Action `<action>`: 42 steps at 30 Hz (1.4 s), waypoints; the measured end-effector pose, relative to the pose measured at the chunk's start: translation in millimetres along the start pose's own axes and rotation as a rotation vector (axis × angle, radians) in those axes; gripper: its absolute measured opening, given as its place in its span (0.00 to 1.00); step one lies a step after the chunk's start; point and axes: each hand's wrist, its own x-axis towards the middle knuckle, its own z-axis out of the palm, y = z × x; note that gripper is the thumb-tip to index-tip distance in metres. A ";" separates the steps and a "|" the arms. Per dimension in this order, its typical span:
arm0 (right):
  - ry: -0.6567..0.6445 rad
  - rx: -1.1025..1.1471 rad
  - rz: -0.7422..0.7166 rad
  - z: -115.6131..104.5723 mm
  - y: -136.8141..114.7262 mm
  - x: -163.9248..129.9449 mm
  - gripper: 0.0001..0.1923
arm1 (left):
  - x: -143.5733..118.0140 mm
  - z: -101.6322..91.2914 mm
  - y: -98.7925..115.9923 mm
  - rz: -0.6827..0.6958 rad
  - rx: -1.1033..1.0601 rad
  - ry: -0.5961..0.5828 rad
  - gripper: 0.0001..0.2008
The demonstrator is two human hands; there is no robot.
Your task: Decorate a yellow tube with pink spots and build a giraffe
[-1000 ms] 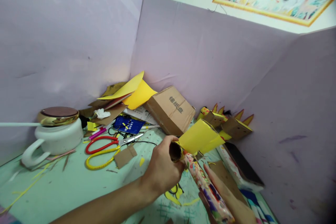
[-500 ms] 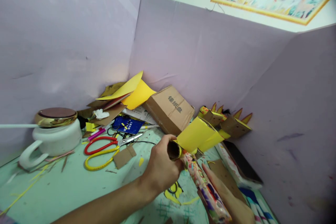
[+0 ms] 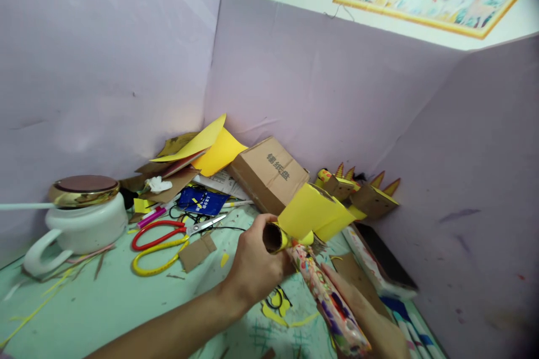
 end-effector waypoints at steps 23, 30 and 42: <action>-0.002 0.258 0.115 -3.6 0.5 6.1 0.20 | 9.0 -3.0 -3.1 -0.053 -0.182 -0.027 0.24; 0.017 0.240 0.070 -3.2 0.7 10.8 0.20 | 1.9 -1.2 5.7 -0.060 -0.138 -0.029 0.21; 0.043 0.206 0.085 -2.4 -1.7 10.3 0.18 | 0.7 -2.6 -0.1 -0.005 -0.051 -0.025 0.20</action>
